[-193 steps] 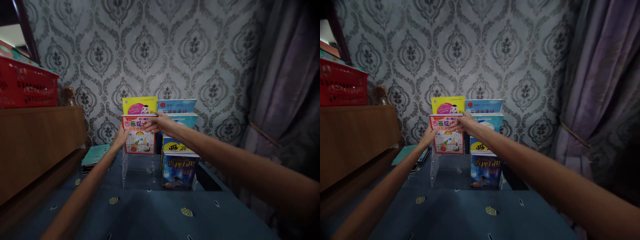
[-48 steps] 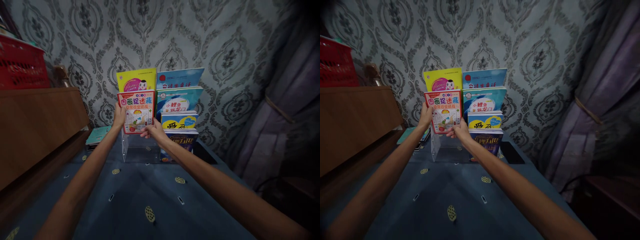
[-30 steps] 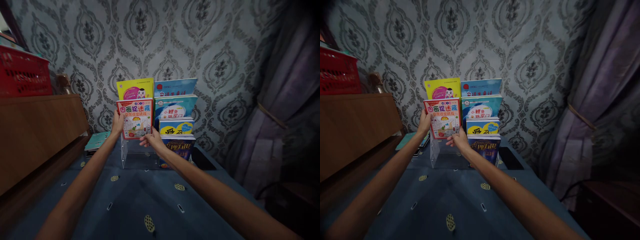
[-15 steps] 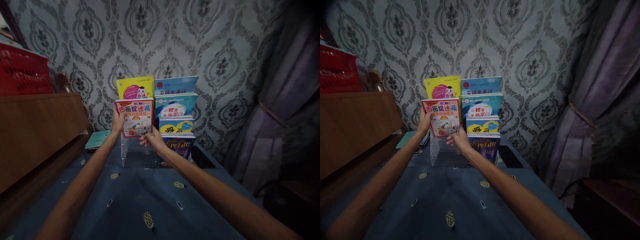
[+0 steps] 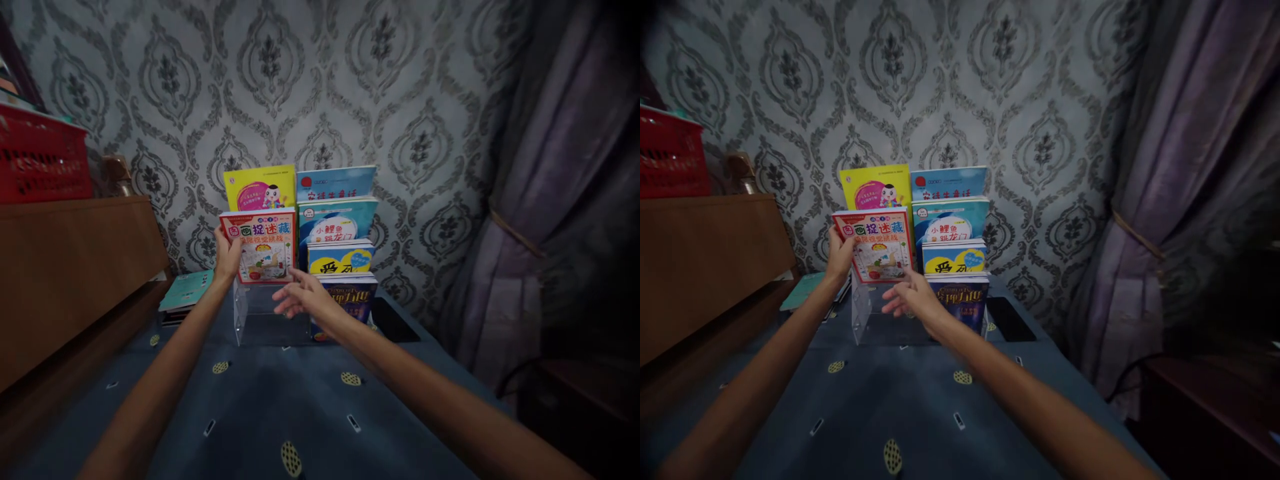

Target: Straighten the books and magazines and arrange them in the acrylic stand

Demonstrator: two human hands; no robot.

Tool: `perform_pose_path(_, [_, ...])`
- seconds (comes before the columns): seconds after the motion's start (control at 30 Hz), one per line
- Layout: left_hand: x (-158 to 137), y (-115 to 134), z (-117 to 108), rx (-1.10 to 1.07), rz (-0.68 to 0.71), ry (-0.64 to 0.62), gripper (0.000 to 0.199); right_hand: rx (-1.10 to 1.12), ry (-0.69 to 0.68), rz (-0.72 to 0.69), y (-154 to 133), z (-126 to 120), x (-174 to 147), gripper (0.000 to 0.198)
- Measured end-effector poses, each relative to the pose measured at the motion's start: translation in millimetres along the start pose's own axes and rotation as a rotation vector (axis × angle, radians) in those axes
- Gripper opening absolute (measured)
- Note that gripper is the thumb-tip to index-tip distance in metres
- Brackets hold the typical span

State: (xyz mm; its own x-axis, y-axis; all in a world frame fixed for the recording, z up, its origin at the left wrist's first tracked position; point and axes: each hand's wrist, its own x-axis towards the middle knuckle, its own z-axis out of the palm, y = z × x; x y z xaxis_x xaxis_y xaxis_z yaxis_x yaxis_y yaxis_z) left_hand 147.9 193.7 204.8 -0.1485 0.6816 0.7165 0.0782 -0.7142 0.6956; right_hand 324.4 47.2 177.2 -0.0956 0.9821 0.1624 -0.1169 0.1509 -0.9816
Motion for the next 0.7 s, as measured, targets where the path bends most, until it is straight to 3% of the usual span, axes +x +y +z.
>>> perform_pose_path(0.1, [-7.3, 22.2, -6.3, 0.05, 0.051, 0.173, 0.06, -0.049, -0.002, -0.108, -24.5, -26.3, -21.6, 0.055])
perform_pose_path(0.17, [-17.9, 47.5, -8.8, 0.145, 0.23, 0.294, 0.063, -0.076, 0.148, -0.289, -43.5, -52.9, -30.2, 0.041])
perform_pose_path(0.23, [-32.3, 75.4, -3.0, 0.198, 0.443, 0.279, 0.061, -0.115, 0.341, -0.466, -60.2, -83.1, -30.8, 0.032])
perform_pose_path(0.3, [-47.4, 98.0, 15.0, 0.153, 0.552, 0.069, 0.054, -0.178, 0.552, -0.616, -71.0, -112.4, -22.1, 0.028])
perform_pose_path(0.37, [-60.1, 109.1, 43.1, 0.057, 0.501, -0.216, 0.052, -0.24, 0.711, -0.715, -74.8, -136.6, -5.9, 0.03])
perform_pose_path(0.47, [-71.8, 104.8, 88.9, 0.047, 0.299, -0.413, 0.062, -0.323, 0.784, -0.732, -72.0, -158.5, 24.2, 0.042])
perform_pose_path(0.57, [-76.8, 91.3, 120.6, 0.167, 0.22, -0.425, 0.074, -0.395, 0.819, -0.637, -69.5, -165.4, 50.6, 0.051])
perform_pose_path(0.7, [-79.5, 80.4, 138.1, 0.299, 0.207, -0.362, 0.08, -0.511, 0.829, -0.555, -73.1, -164.9, 74.6, 0.052])
